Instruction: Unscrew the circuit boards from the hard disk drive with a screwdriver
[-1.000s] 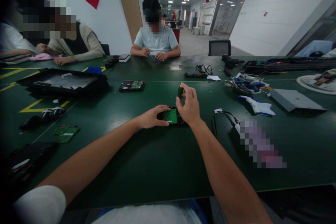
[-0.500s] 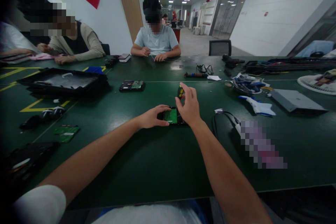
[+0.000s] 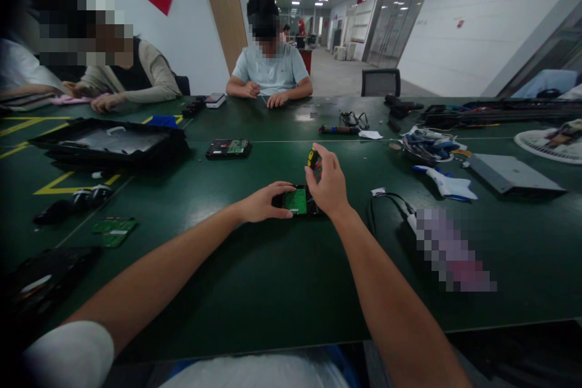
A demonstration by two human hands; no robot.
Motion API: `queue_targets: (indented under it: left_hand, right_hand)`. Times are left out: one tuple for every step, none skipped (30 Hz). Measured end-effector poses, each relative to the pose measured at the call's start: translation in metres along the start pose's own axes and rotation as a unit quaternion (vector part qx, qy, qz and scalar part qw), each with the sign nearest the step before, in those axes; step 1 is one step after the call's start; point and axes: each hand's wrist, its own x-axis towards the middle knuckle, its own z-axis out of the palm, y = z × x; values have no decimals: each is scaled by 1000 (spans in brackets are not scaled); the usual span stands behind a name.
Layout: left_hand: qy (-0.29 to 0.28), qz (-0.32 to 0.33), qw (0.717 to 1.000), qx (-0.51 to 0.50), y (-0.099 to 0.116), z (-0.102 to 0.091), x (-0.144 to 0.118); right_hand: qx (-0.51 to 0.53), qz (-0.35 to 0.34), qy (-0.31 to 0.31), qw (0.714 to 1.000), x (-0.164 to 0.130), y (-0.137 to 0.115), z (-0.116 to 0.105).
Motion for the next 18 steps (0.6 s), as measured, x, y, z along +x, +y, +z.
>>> queue_targets:
  left_hand:
    - [-1,1,1000,1,0,0,0]
    - [-2,2,1000,2,0,0,0]
    - [-2,2,1000,2,-1,0,0]
    - [-3,2,1000,2,-1,0,0]
    - [-4,1,1000,2,-1,0,0]
    - [-4,0,1000,2,-1,0,0]
    - [-3,0,1000,3,-2,0,0]
    - [-1,2,1000,5,-2,0,0]
    - [1,4,1000,6,-3,1,0]
    - [3,6,1000,8,-3,1,1]
    - [4,8,1000,9,-4,2,1]
    - [4,8,1000,9,-4,2,1]
    - [4,7,1000,9,-4,2,1]
    - [4,5,1000,10,-4,3,2]
    - [4,3,1000,10,-4,3,2]
    - [3,2,1000,10,-4,2,2]
    - [2,2,1000,9,-3,2,2]
    - [2,2,1000,7,-3,2,1]
  right_hand:
    - [-2,0,0,1000,0,-1,0]
    - [-3,-1,-1,1000,0,-1,0]
    - [-2,-2,-1,1000,1,-2,-1]
    - [-2,-4,1,1000,1,-3,-1]
    - [-3,-7,5,1000,2,-5,-2]
    - [-4,-10,11,1000,4,-7,-4]
    - [-6,-14,19,1000,5,-9,-5]
    - [-8,-18,29,999,8,-11,-8]
    - [-9,-21,36,999,11,-14,-10]
    - [-11,-23,41,999,14,-17,-12]
    - [-17,-24,43,999,17,-19,-15]
    - [-23,-20,45,999,21,-22,-18]
    - [-27,-14,39,999,24,-24,-20]
    - [-33,-6,33,999,27,-25,-23]
    - [-42,-5,27,999,30,-27,-25]
    - [-54,-3,15,998,33,-28,-28]
    - [-69,0,4,998,36,-29,-30]
    - [-83,4,-9,996,38,-31,-33]
